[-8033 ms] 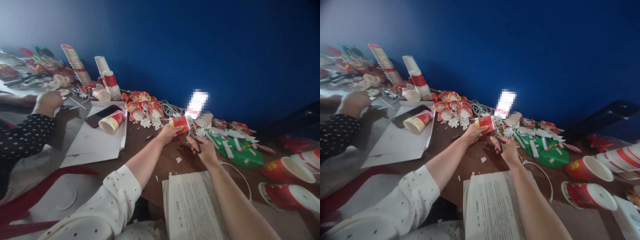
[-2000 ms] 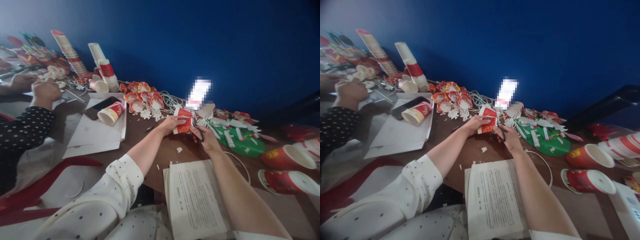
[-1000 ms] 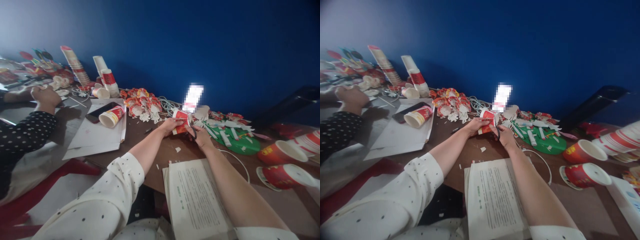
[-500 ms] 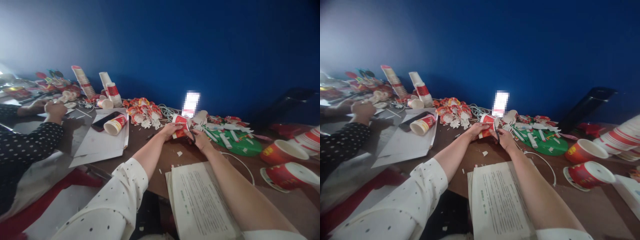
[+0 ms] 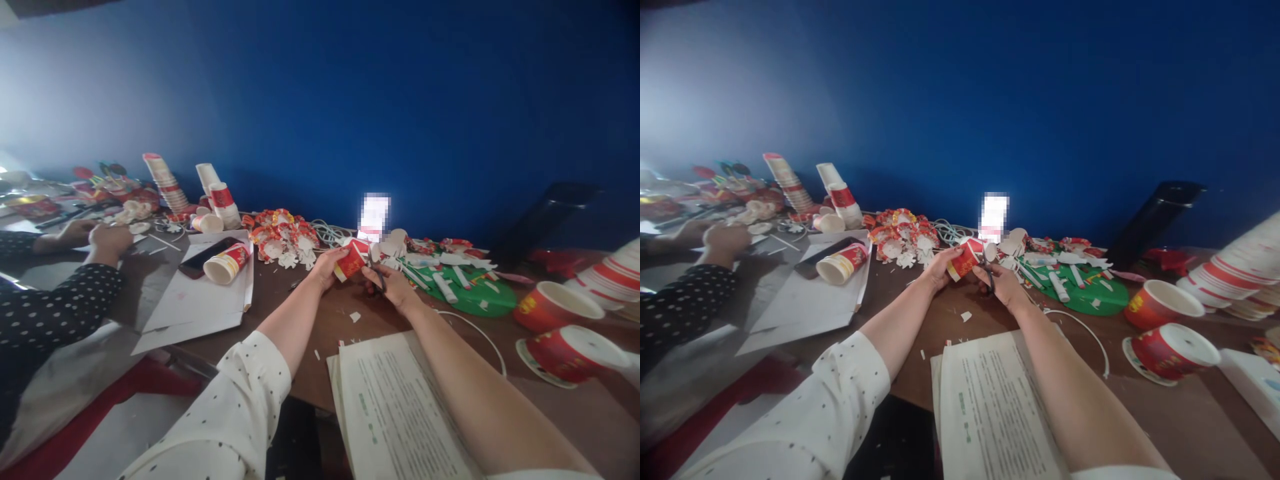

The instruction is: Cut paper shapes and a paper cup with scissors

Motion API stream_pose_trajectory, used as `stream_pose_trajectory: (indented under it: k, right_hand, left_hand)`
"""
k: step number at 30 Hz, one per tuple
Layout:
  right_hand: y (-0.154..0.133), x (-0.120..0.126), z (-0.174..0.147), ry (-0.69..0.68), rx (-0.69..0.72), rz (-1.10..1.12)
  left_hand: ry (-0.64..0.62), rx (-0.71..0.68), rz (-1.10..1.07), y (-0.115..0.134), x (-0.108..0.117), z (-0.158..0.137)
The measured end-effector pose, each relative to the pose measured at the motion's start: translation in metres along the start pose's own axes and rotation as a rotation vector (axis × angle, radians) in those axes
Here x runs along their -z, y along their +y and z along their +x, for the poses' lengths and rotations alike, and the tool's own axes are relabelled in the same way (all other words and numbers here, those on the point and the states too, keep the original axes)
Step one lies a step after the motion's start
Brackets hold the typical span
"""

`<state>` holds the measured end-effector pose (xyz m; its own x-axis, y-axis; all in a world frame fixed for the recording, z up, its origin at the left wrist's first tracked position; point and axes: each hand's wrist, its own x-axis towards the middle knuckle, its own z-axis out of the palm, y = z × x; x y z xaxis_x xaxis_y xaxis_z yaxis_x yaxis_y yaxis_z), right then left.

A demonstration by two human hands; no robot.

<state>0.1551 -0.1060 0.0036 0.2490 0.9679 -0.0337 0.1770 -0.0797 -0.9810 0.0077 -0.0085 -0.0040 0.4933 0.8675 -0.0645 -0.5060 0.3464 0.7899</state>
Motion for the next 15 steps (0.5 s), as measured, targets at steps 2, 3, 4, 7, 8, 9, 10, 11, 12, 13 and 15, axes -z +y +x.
stream_pose_trajectory:
  k: [2,3,4,7,8,9,10,11,12,13,15]
  right_hand:
    - [0.0020,-0.0002,0.0009,-0.012,0.010,-0.004]
    - [0.0029,-0.0002,0.0014,-0.018,0.015,0.000]
    - [0.0034,-0.0004,0.0016,-0.020,0.018,0.006]
    - [0.0019,-0.0012,0.0004,-0.016,0.007,0.020]
    - [0.0004,-0.0016,-0.0007,-0.017,0.001,0.019]
    - [-0.0013,-0.0018,-0.0020,-0.022,-0.003,0.017]
    - [-0.0030,-0.0020,-0.0034,-0.032,-0.002,0.012]
    - [-0.0045,-0.0019,-0.0046,-0.043,0.005,0.003]
    - [-0.0056,-0.0017,-0.0056,-0.055,0.015,-0.010]
    - [-0.0062,-0.0013,-0.0062,-0.067,0.026,-0.024]
    - [-0.0061,-0.0001,-0.0063,-0.089,0.037,-0.049]
  left_hand:
    - [0.026,-0.005,0.002,-0.0010,0.0008,0.0021]
    - [0.040,-0.002,0.002,-0.0013,0.0010,0.0031]
    - [0.056,0.003,0.001,-0.0016,0.0010,0.0040]
    - [0.120,0.024,-0.019,-0.0011,0.0009,0.0061]
    - [0.141,0.026,-0.028,-0.0006,0.0008,0.0063]
    - [0.158,0.027,-0.037,-0.0001,0.0006,0.0064]
    - [0.164,0.032,-0.043,0.0004,0.0003,0.0061]
    - [0.159,0.042,-0.047,0.0008,-0.0002,0.0055]
    - [0.146,0.057,-0.046,0.0011,-0.0007,0.0048]
    - [0.127,0.073,-0.043,0.0012,-0.0013,0.0042]
    - [0.095,0.088,-0.043,0.0011,-0.0020,0.0038]
